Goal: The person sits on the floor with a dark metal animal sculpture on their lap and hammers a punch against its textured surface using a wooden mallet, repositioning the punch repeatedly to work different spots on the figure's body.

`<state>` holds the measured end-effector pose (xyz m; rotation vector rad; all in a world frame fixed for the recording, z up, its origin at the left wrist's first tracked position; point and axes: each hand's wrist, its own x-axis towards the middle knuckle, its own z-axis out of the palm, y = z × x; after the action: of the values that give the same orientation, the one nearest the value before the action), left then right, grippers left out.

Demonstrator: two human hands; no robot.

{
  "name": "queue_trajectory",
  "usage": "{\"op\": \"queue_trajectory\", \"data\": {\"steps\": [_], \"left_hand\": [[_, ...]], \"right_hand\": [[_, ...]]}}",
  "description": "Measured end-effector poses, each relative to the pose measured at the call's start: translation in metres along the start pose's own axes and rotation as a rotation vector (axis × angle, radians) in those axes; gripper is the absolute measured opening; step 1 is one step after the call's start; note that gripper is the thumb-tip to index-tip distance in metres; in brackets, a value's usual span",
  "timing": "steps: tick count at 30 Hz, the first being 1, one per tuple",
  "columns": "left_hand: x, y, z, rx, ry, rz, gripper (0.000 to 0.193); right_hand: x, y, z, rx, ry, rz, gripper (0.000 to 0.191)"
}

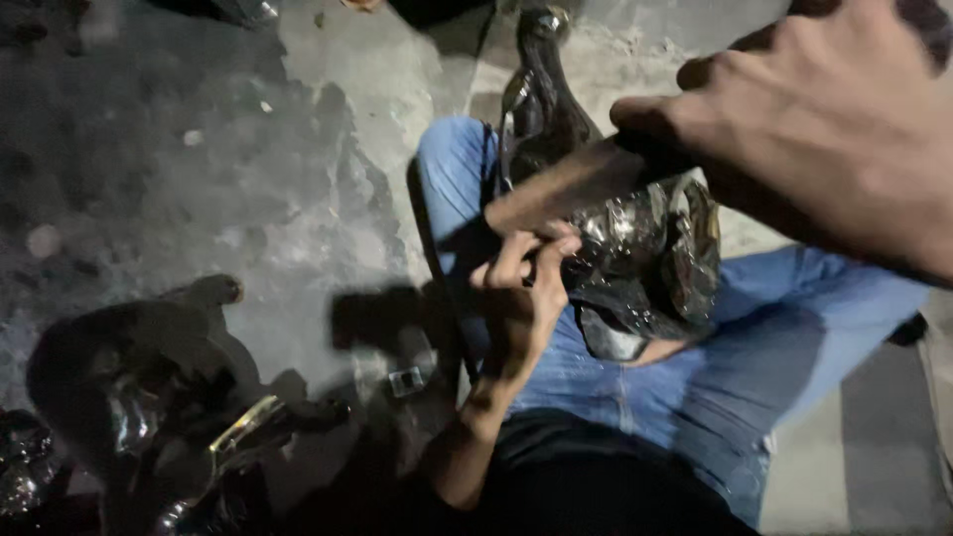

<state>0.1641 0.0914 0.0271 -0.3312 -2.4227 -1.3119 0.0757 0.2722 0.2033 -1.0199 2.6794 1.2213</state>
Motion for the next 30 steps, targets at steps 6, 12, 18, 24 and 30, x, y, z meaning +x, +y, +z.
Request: {"op": "queue_trajectory", "data": {"steps": [6,12,18,24,30], "left_hand": [[0.006,0.001,-0.005,0.296,0.046,0.172,0.013],[0.016,0.004,-0.015,-0.242,-0.118,-0.041,0.009],[0.027,0.002,-0.015,-0.234,-0.102,0.037,0.008],[0.027,-0.012,-0.006,-0.267,-0.166,-0.092,0.014],[0.033,-0.023,0.002,-0.356,-0.228,-0.057,0.020]], "right_hand": [[0.004,-0.007,0.003,0.017,-0.136,-0.001,0.020],[0.004,-0.001,0.014,0.207,-0.037,0.117,0.042],[-0.004,-0.005,0.050,0.401,0.071,0.084,0.053],[-0.015,-0.005,0.054,0.383,0.029,0.160,0.065],[-0.026,-0.012,0.050,0.599,-0.202,0.265,0.048]]}}
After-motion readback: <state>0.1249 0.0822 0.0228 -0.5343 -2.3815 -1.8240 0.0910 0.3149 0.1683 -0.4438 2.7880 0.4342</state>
